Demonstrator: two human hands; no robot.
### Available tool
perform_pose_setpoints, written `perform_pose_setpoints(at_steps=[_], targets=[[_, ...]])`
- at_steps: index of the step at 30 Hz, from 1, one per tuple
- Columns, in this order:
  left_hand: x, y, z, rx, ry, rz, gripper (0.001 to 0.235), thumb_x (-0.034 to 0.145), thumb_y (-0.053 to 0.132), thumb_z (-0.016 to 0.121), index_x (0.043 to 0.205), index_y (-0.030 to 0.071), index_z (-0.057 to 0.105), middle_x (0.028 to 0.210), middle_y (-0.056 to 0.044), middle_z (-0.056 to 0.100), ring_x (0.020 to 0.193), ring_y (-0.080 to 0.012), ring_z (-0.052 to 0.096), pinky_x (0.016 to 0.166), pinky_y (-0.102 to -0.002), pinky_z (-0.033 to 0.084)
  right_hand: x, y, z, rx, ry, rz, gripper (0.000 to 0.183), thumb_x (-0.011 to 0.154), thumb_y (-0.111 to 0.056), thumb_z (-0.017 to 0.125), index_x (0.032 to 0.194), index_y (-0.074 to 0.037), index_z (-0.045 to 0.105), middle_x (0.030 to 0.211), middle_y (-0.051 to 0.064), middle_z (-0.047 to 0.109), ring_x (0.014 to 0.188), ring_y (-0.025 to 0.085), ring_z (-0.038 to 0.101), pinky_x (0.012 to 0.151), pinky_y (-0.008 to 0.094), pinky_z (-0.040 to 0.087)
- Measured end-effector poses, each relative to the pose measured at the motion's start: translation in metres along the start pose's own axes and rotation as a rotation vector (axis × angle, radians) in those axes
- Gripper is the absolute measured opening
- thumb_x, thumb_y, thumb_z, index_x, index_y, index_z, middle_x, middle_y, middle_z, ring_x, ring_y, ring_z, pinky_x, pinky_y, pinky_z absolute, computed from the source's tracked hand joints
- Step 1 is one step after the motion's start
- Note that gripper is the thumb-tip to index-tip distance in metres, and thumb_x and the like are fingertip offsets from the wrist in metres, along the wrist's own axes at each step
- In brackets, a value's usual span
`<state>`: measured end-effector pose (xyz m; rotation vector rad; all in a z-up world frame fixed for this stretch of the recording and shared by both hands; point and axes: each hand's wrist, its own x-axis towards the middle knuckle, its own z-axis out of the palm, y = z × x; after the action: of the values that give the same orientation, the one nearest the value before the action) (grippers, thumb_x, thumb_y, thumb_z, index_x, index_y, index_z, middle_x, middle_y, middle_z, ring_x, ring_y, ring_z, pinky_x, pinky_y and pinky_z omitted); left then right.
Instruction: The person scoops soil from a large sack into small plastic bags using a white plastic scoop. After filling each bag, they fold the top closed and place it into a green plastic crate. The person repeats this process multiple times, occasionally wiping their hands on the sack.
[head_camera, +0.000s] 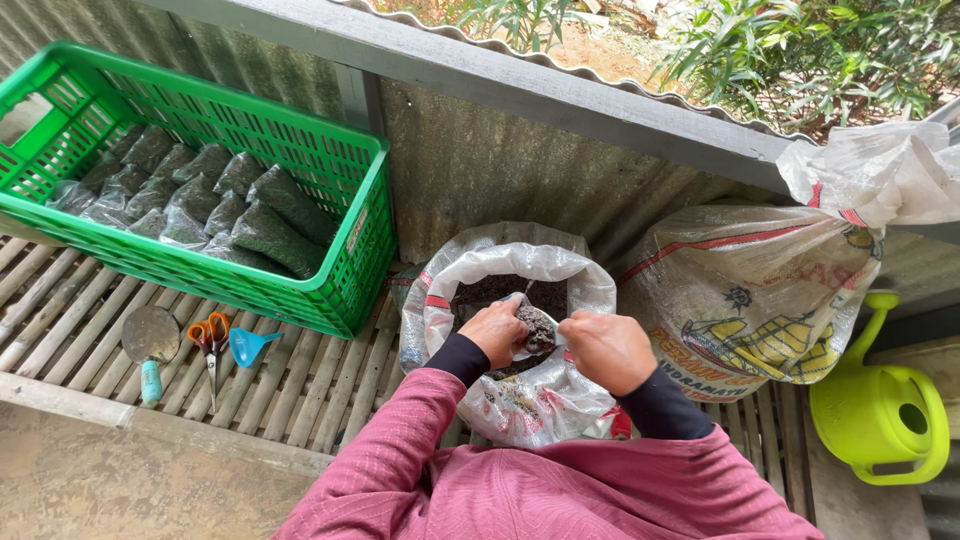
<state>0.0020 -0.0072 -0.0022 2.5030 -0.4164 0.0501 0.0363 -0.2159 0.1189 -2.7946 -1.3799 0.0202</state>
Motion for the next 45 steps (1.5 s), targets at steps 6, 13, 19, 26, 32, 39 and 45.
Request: perform_pose_setpoints(at_steps=[6,13,19,26,32,39,45], targets=[[0.003,-0.005,0.014,0.046,0.006,-0.030,0.010,0.073,0.008,0.076,0.083,0.010,0.076,0.122,-0.020,0.061,0.097,-0.0386,0.067,0.087,-0.047,0.055,0.015,-0.013,0.016,-0.122,0.011,0.003,0.008,0.084,-0.010,0.064,0.090,-0.012,0.069,0.088,0.009,0.067,0.075,0.030,0.072,0.063,0.042,0.057],[-0.009,-0.034,0.015,0.058,0.082,-0.123,0.004,0.087,0.012,0.070,0.089,0.011,0.072,0.093,-0.016,0.068,0.089,-0.0365,0.069,0.078,-0.048,0.055,0.002,-0.023,-0.015,-0.089,0.058,0.069,0.016,0.086,-0.008,0.062,0.099,-0.014,0.070,0.087,0.007,0.066,0.074,0.028,0.072,0.059,0.041,0.056],[-0.033,-0.036,0.001,0.032,0.274,-0.161,0.005,0.086,0.009,0.070,0.086,0.007,0.065,0.088,-0.015,0.063,0.091,-0.0367,0.065,0.078,-0.049,0.053,-0.026,0.019,0.004,0.103,0.312,0.234,0.021,0.082,-0.016,0.067,0.101,-0.012,0.074,0.093,0.010,0.072,0.073,0.032,0.072,0.063,0.043,0.057],[-0.048,-0.017,-0.024,0.078,0.403,-0.147,0.011,0.085,0.010,0.072,0.085,0.006,0.062,0.091,-0.015,0.060,0.091,-0.0370,0.062,0.078,-0.048,0.049,0.009,0.053,0.191,-0.035,-0.120,0.441,0.012,0.089,-0.016,0.062,0.093,-0.011,0.072,0.098,0.015,0.072,0.085,0.034,0.074,0.074,0.047,0.059],[-0.058,-0.009,-0.034,0.077,0.390,-0.137,0.014,0.087,0.011,0.072,0.085,0.005,0.060,0.091,-0.015,0.059,0.090,-0.0370,0.061,0.080,-0.048,0.049,0.030,0.044,0.293,0.106,-0.109,0.604,0.014,0.089,-0.013,0.064,0.099,-0.005,0.070,0.108,0.021,0.068,0.088,0.041,0.074,0.077,0.051,0.060],[-0.065,-0.004,-0.037,0.048,0.396,-0.149,0.009,0.087,0.010,0.071,0.087,0.005,0.063,0.093,-0.013,0.059,0.091,-0.0363,0.061,0.080,-0.047,0.049,0.047,0.030,0.309,0.503,-0.081,0.672,0.035,0.076,-0.008,0.065,0.110,-0.005,0.075,0.108,0.024,0.073,0.104,0.040,0.070,0.092,0.048,0.055],[-0.067,-0.003,-0.043,0.018,0.412,-0.113,0.009,0.086,0.009,0.071,0.086,0.004,0.063,0.097,-0.013,0.060,0.095,-0.0362,0.061,0.084,-0.046,0.049,0.065,0.014,0.331,0.756,0.082,0.676,0.035,0.076,-0.012,0.066,0.108,-0.006,0.079,0.104,0.024,0.075,0.102,0.039,0.072,0.093,0.043,0.055]])
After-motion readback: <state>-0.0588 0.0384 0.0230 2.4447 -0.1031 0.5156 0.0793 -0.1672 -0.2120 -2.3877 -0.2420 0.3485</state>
